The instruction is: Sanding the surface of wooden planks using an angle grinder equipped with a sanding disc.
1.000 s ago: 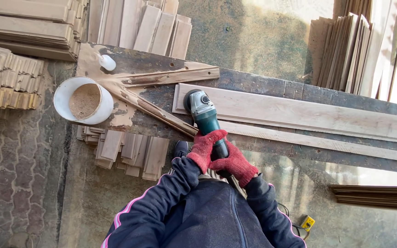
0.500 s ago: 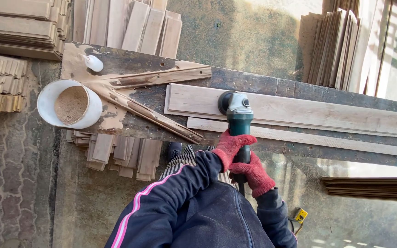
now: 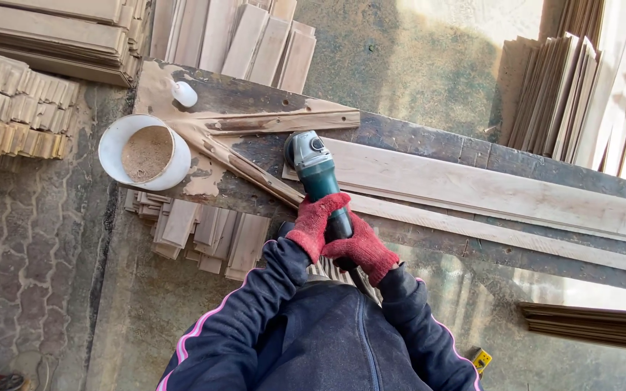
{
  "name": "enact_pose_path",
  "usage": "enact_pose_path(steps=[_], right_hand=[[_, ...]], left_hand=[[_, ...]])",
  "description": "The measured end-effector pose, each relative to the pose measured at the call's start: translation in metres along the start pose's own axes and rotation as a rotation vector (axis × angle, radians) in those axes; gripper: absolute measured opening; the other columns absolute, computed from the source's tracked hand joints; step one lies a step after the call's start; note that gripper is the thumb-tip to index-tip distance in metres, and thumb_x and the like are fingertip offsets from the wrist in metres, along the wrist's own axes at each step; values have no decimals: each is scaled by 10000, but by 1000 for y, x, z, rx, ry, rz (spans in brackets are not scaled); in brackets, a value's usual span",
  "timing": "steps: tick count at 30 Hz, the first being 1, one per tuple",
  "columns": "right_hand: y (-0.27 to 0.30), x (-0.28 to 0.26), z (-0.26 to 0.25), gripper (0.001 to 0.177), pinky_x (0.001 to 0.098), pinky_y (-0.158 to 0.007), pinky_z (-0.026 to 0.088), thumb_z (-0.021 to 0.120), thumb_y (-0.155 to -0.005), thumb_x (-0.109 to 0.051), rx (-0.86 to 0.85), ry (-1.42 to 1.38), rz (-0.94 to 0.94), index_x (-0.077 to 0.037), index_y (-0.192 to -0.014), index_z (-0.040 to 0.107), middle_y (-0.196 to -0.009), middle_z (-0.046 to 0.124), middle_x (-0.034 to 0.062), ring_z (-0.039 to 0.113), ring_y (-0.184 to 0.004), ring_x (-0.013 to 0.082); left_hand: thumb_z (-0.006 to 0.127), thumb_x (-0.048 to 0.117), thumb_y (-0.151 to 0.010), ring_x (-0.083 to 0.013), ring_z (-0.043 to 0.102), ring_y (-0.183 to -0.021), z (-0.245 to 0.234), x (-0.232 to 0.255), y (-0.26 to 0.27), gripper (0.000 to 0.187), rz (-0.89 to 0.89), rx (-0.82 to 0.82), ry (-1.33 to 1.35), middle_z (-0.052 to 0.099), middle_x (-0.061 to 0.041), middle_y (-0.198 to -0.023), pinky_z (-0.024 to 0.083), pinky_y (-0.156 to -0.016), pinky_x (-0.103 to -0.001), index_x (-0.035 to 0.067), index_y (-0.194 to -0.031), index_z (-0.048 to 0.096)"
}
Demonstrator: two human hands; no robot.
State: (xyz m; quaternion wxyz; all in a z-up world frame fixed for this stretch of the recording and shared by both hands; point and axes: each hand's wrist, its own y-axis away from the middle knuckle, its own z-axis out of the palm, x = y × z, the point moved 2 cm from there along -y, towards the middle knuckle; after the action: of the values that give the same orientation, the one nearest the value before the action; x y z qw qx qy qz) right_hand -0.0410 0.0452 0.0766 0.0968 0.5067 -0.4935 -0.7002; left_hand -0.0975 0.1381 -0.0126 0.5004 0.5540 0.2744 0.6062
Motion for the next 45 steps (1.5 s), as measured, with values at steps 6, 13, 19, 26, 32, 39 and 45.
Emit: enact_pose_path(steps=[6, 13, 19, 26, 32, 39, 45], right_hand=[[4, 14, -40, 571, 511, -419, 603, 919, -526, 39, 83, -85, 18, -17, -1027, 650, -710, 658, 268, 689, -520, 419], [18, 55, -125, 516, 536, -391, 574, 865, -531, 53, 321, -319, -27, 4, -978, 613, -668, 618, 256, 666, -500, 434], [43, 68, -167, 443, 446, -417, 553, 846, -520, 37, 490, -411, -128, -50, -897, 630, -663, 628, 186, 657, -521, 327], [54, 66, -167, 339, 424, -475, 538, 793, -585, 32, 513, -441, -152, -27, -866, 614, -659, 601, 186, 637, -544, 312], [36, 66, -133, 424, 432, -445, 550, 841, -516, 23, 451, -351, -148, -34, -882, 634, -666, 628, 181, 656, -529, 308], [13, 40, -72, 543, 552, -378, 550, 893, -488, 51, 248, -250, -97, 23, -956, 620, -660, 626, 276, 663, -473, 433], [-5, 31, -28, 565, 534, -380, 575, 911, -526, 33, 67, -155, -61, 24, -1006, 612, -707, 639, 279, 679, -496, 436]], left_hand=[[949, 145, -564, -313, 744, -718, 38, -33, -14, 631, 14, -61, -44, 697, -137, -774, 626, -672, -477, 107, -1123, 660], [906, 70, -585, -330, 729, -613, 140, -92, -8, 612, -85, -331, -107, 652, -126, -700, 627, -585, -481, 71, -1127, 621], [903, 82, -593, -391, 706, -597, 207, -139, -8, 638, -142, -454, -258, 644, -164, -729, 609, -513, -541, 60, -1151, 595], [928, 182, -537, -381, 723, -685, 215, -139, -12, 730, -120, -490, -512, 678, -191, -784, 625, -609, -534, 34, -1179, 613], [909, 93, -570, -351, 712, -643, 170, -102, 0, 648, -101, -420, -287, 638, -165, -720, 611, -575, -508, 19, -1140, 611], [929, 48, -566, -349, 725, -602, 87, -56, -9, 624, -25, -285, -67, 655, -149, -703, 622, -573, -475, 42, -1105, 615], [944, 100, -564, -357, 746, -664, 27, -27, -15, 638, 45, -127, -1, 682, -155, -734, 626, -609, -498, 62, -1121, 636]])
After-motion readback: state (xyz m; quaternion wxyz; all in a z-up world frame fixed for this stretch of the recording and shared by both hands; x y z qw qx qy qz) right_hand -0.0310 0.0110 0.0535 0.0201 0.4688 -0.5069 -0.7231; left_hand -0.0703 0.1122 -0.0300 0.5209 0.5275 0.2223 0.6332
